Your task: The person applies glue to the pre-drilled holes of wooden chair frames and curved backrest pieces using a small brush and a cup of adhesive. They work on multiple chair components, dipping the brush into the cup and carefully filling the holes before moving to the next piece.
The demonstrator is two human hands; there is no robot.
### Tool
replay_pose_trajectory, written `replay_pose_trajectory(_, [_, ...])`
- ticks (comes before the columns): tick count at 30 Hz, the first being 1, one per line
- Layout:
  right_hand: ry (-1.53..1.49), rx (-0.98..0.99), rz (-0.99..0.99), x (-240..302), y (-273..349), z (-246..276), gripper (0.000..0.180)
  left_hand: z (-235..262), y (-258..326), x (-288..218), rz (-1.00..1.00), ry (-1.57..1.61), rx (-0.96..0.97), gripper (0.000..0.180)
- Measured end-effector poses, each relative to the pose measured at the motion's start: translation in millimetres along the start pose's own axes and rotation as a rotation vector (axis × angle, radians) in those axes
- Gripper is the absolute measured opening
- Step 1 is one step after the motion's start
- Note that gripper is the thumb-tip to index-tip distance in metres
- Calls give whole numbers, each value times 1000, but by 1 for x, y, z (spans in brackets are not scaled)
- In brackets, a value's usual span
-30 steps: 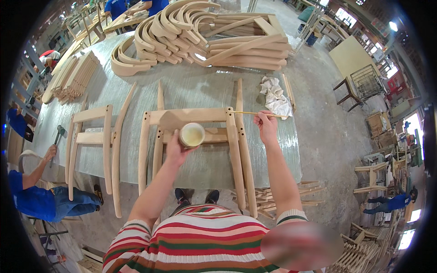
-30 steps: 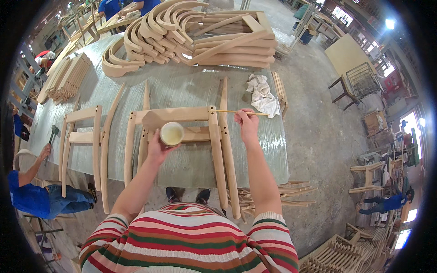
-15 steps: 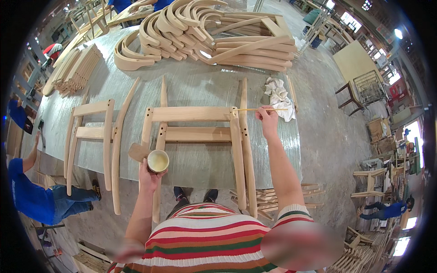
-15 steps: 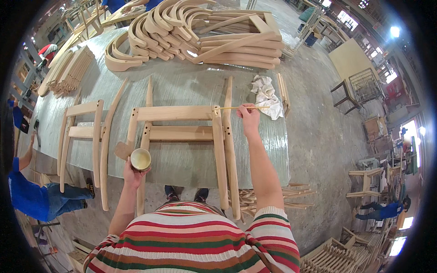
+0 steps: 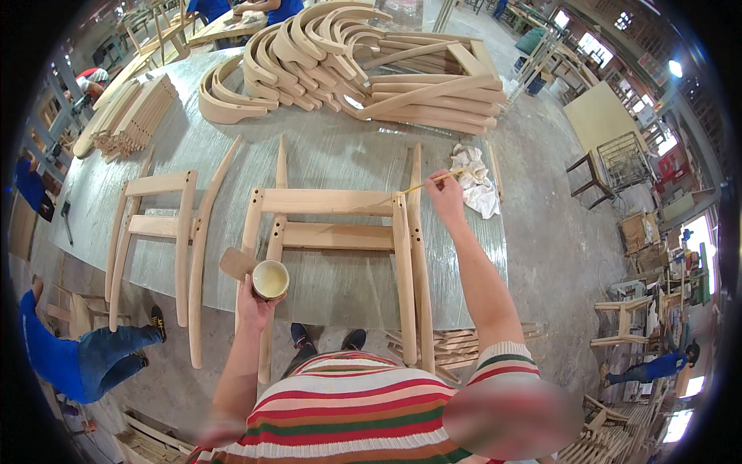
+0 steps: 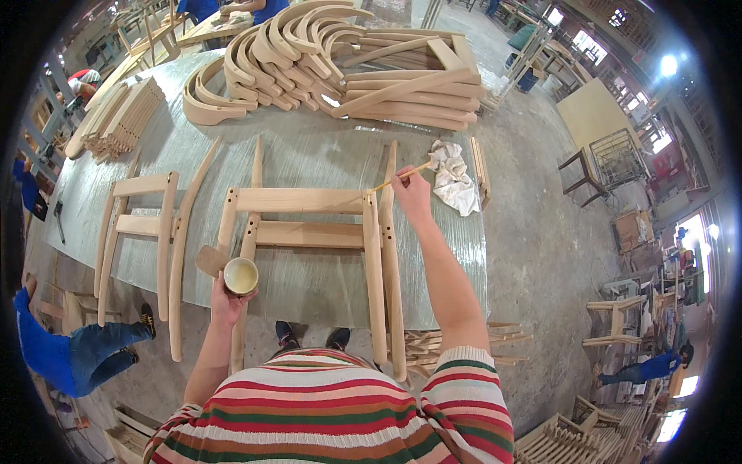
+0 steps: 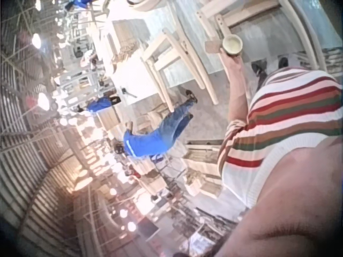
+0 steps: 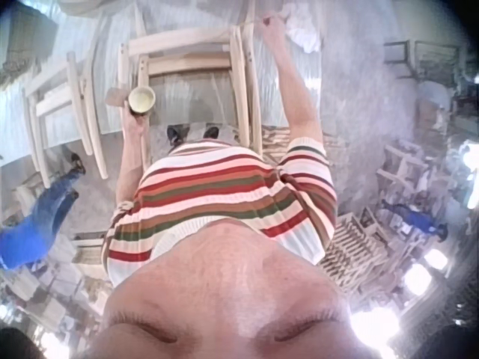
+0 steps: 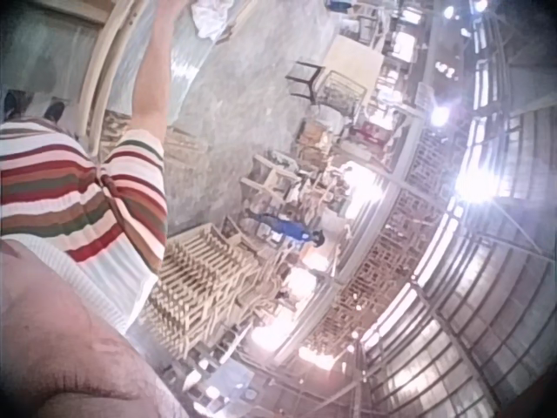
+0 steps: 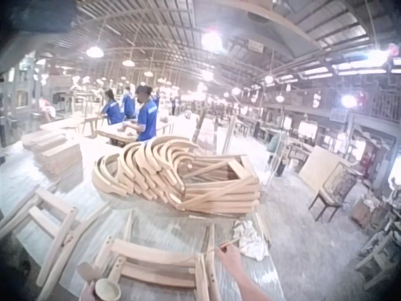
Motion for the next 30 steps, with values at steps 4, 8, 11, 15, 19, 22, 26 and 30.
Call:
replay_pose_trajectory(4, [107, 41, 31, 19, -4, -7, 12, -2, 2, -2, -5, 3, -1, 41])
replay_pose_trajectory(8, [170, 111, 85, 24, -6, -18, 10, -2, 1, -2, -4, 31, -13, 38])
replay_pose_trajectory(11, [257, 183, 110, 22, -9, -26, 10, -8, -2, 0, 1, 35, -5, 38])
replay_pose_trajectory(15, [354, 320, 104, 38, -12, -48, 12, 0, 2, -1, 0, 44, 1, 40])
replay_pose_trajectory(19, [274, 286, 99, 40, -16, -40, 14, -2, -2, 0, 5, 36, 28, 43])
replay_pose_trajectory(22, [410, 314, 53, 42, -12, -40, 16, 3, -2, 1, 10, 28, 38, 43])
replay_pose_trajectory(26, [374, 244, 85, 54, -6, -29, 17, 2, -2, 1, 15, 19, 18, 45])
replay_pose_trajectory(30, [369, 252, 80, 52, 0, -28, 15, 3, -2, 2, 52, 22, 29, 45])
Point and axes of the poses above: each hand's wrist, its own y-axis away from the middle knuckle, its own z-axis out of the back of the hand, x = y × z, the point moved 9 cm from there along -y, towards the middle knuckle, and after that the axes turned 9 degrees about x, right-handed, at the moved point
